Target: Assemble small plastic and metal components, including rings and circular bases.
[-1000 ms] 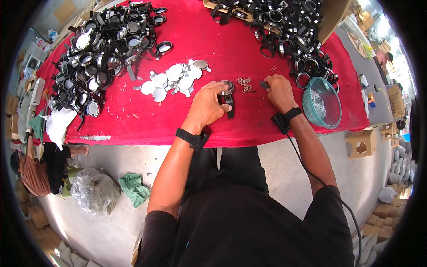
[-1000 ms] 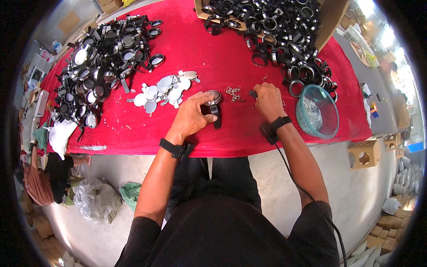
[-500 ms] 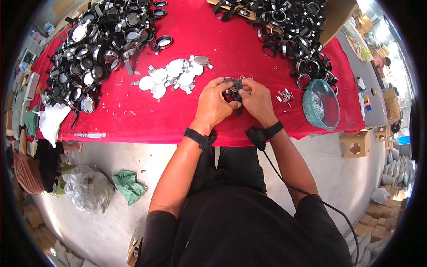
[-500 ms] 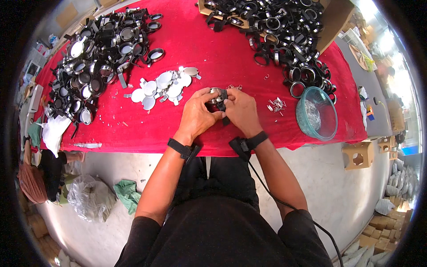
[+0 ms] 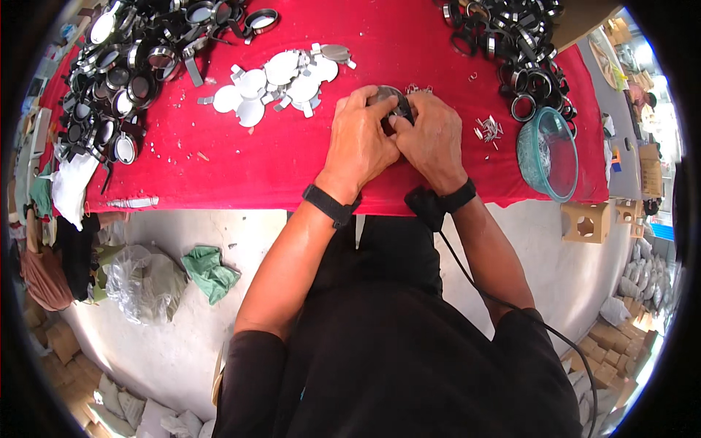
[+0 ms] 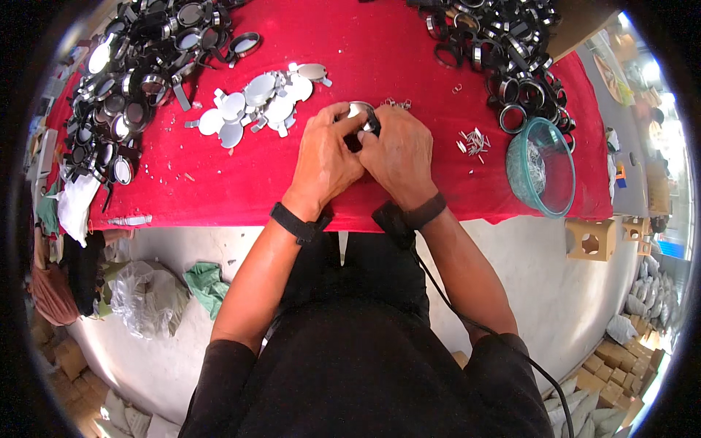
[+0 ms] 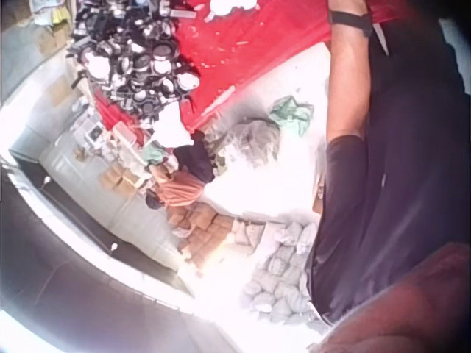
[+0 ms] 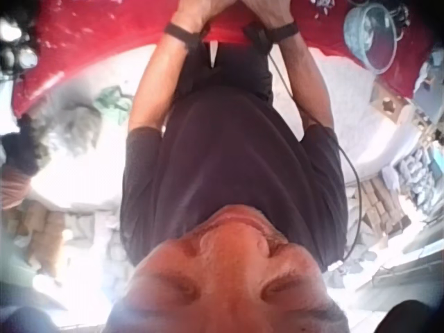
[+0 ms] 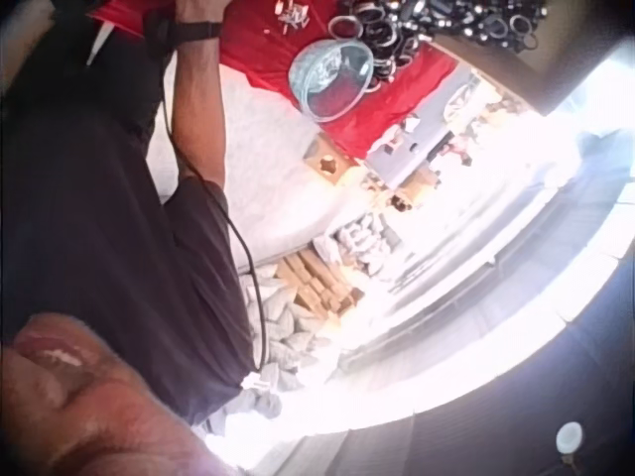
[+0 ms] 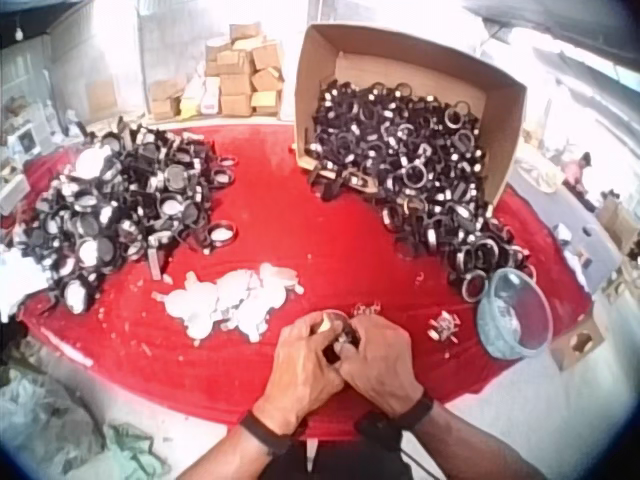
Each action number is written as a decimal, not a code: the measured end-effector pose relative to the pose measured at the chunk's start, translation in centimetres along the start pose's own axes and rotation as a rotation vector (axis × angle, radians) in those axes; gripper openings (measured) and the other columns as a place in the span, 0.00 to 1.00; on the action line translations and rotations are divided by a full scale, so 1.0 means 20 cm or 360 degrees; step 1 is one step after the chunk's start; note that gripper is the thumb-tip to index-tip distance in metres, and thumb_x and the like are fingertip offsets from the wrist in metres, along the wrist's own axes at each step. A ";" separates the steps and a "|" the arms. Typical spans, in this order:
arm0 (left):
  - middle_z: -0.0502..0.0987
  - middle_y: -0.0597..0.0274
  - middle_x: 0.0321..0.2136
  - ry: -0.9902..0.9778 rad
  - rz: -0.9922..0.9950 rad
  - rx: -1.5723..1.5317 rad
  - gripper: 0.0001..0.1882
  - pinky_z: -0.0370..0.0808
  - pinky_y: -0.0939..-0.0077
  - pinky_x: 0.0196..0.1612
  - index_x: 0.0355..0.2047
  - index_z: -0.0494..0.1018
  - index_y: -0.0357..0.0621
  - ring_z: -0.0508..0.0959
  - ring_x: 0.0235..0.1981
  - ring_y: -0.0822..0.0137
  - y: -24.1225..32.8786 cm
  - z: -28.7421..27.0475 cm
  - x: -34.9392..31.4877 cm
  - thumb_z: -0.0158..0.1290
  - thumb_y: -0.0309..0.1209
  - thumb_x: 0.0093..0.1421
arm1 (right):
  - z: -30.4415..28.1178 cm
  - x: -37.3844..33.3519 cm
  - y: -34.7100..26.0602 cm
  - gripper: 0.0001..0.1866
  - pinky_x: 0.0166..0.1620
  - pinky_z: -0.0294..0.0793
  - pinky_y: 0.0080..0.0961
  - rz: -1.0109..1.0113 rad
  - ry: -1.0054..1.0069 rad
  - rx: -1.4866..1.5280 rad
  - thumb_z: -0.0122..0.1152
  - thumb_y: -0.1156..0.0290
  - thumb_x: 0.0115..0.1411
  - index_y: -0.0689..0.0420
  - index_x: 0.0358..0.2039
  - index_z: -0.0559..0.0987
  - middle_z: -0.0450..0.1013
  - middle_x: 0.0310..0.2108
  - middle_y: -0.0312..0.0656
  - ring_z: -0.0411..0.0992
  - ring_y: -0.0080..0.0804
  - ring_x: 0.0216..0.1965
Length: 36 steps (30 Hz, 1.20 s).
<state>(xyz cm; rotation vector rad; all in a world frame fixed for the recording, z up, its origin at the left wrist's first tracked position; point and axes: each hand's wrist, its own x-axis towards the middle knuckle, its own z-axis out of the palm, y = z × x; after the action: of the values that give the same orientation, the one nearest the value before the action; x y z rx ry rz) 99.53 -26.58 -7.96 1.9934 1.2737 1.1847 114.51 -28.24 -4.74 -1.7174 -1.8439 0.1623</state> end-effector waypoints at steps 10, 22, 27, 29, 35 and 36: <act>0.82 0.42 0.58 -0.0190 -0.0054 -0.0032 0.28 0.78 0.51 0.63 0.52 0.88 0.40 0.80 0.57 0.38 -0.01 -0.04 0.02 0.76 0.31 0.49 | -0.05 -0.04 0.09 0.08 0.43 0.80 0.50 -0.0036 -0.0046 0.0389 0.71 0.72 0.59 0.60 0.38 0.85 0.81 0.33 0.51 0.82 0.56 0.38; 0.77 0.43 0.68 -0.0492 -0.0262 -0.0207 0.36 0.77 0.61 0.68 0.61 0.84 0.41 0.81 0.65 0.49 0.00 -0.16 0.02 0.80 0.30 0.49 | -0.22 -0.16 0.14 0.07 0.45 0.78 0.54 -0.0207 0.0197 0.0149 0.63 0.74 0.68 0.61 0.45 0.80 0.80 0.36 0.53 0.80 0.58 0.42; 0.77 0.45 0.68 -0.0520 -0.0312 -0.0223 0.37 0.74 0.61 0.70 0.61 0.84 0.41 0.79 0.68 0.51 0.03 -0.17 0.03 0.80 0.31 0.50 | -0.20 -0.13 0.16 0.06 0.42 0.75 0.60 0.0016 -0.0051 0.0283 0.62 0.72 0.70 0.60 0.43 0.76 0.78 0.32 0.55 0.80 0.63 0.38; 0.78 0.45 0.67 -0.0509 -0.0295 -0.0155 0.35 0.74 0.61 0.70 0.61 0.84 0.42 0.78 0.68 0.51 0.04 -0.16 0.03 0.79 0.31 0.52 | -0.17 -0.11 0.20 0.05 0.40 0.75 0.62 -0.0018 -0.0236 0.0079 0.61 0.72 0.70 0.59 0.41 0.76 0.78 0.31 0.56 0.79 0.66 0.35; 0.76 0.42 0.68 -0.0450 -0.0366 -0.0389 0.27 0.74 0.62 0.70 0.61 0.85 0.44 0.78 0.68 0.51 -0.04 -0.16 0.00 0.72 0.27 0.60 | -0.14 -0.08 0.29 0.06 0.51 0.75 0.55 -0.0219 -0.0018 -0.0614 0.65 0.72 0.65 0.58 0.41 0.80 0.82 0.36 0.50 0.81 0.57 0.42; 0.76 0.42 0.68 -0.0452 -0.0372 -0.0389 0.27 0.74 0.62 0.70 0.61 0.85 0.44 0.78 0.68 0.51 -0.03 -0.16 0.00 0.72 0.27 0.60 | -0.14 -0.08 0.28 0.06 0.51 0.75 0.55 -0.0217 -0.0023 -0.0612 0.65 0.72 0.65 0.58 0.41 0.80 0.82 0.36 0.50 0.81 0.57 0.42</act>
<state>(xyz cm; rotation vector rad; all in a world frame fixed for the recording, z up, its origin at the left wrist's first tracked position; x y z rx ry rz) 96.57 -26.44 -6.86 1.7105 1.1228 0.8648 120.71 -29.77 -5.73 -1.8304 -2.0971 -0.2516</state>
